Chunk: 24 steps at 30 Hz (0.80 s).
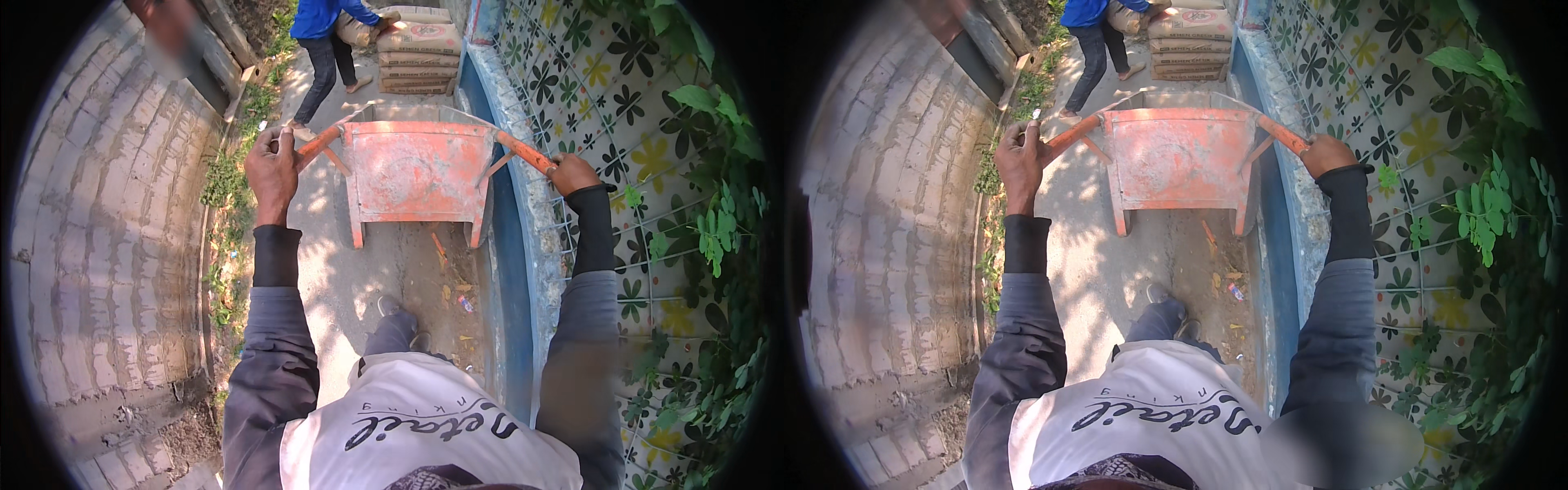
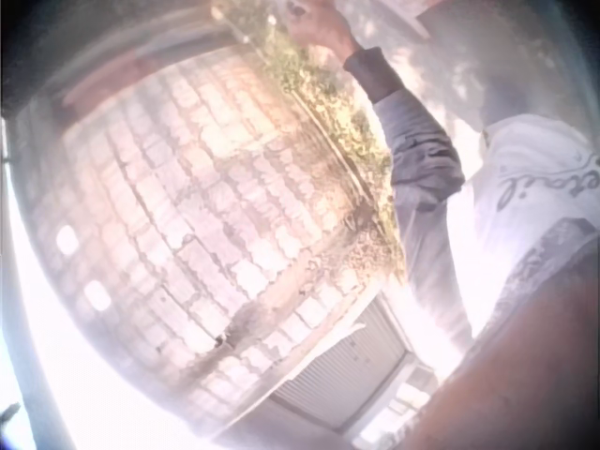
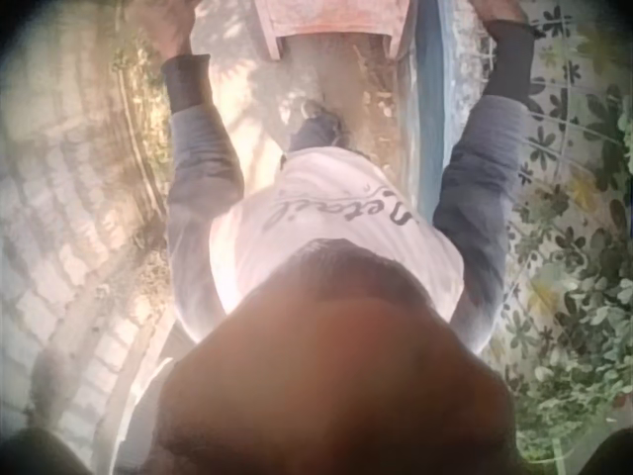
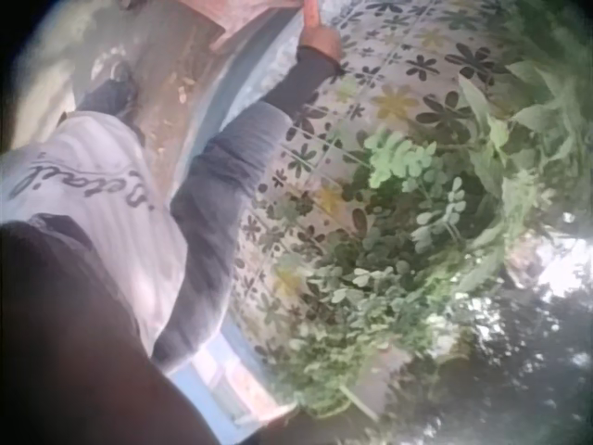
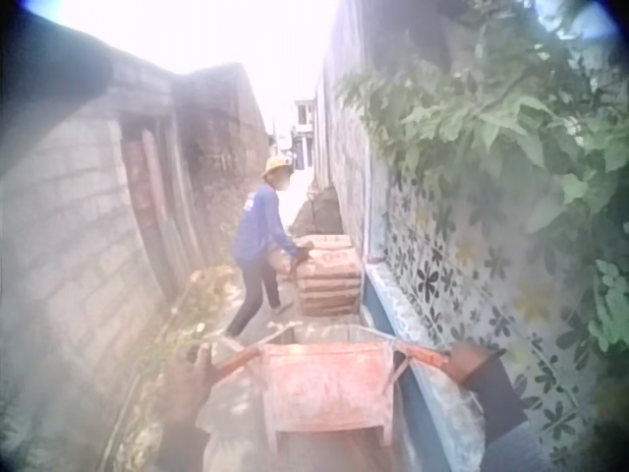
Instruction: The person pushes a red wheelbarrow loaded with cement bags along a narrow outdoor alleyway and into a cluttered storage area. Another person assists by loading additional bags onto the wheelbarrow. The person maneuvers the wheelbarrow through tight spaces and stops inside the storage area.
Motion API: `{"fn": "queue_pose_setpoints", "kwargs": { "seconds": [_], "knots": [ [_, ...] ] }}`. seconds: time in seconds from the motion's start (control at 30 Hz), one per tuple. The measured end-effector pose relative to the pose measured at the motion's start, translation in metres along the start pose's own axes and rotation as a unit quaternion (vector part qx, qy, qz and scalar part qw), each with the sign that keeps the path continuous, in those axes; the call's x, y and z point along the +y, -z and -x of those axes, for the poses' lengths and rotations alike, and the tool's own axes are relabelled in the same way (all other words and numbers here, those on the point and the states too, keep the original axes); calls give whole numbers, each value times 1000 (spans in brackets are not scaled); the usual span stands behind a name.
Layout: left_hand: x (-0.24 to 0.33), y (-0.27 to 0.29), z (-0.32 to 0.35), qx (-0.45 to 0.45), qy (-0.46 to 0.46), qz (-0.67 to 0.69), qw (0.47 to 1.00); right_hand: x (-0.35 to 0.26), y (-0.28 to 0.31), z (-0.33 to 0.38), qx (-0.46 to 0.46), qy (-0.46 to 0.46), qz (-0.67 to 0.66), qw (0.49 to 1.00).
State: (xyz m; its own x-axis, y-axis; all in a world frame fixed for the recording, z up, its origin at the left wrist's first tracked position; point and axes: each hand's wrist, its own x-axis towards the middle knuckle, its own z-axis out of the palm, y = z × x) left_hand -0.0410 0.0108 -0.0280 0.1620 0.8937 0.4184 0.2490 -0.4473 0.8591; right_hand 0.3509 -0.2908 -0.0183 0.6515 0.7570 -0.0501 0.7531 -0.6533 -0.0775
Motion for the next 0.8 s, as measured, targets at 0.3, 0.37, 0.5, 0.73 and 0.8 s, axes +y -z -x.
{"fn": "queue_pose_setpoints", "kwargs": {
  "seconds": [0.3, 0.37, 0.5, 0.73, 0.8],
  "knots": [
    [4, 3, 1, 15, -12, -45, 999, 0, -6, -1, 14, 3, 0, 1000],
    [12, 2, 4, 16, -16, -38, 999, 1, -4, -1, 15, -7, -7, 1000],
    [8, 1, 2, 32, -47, -58, 997, -9, 2, 6, 26, -15, -3, 1000],
    [9, -2, 4, 26, 3, 17, 1000, -4, -4, 3, 46, -19, 7, 999],
    [9, -3, 4, 27, 8, 44, 999, -4, -6, 3, 49, -24, 6, 998]
  ]
}}
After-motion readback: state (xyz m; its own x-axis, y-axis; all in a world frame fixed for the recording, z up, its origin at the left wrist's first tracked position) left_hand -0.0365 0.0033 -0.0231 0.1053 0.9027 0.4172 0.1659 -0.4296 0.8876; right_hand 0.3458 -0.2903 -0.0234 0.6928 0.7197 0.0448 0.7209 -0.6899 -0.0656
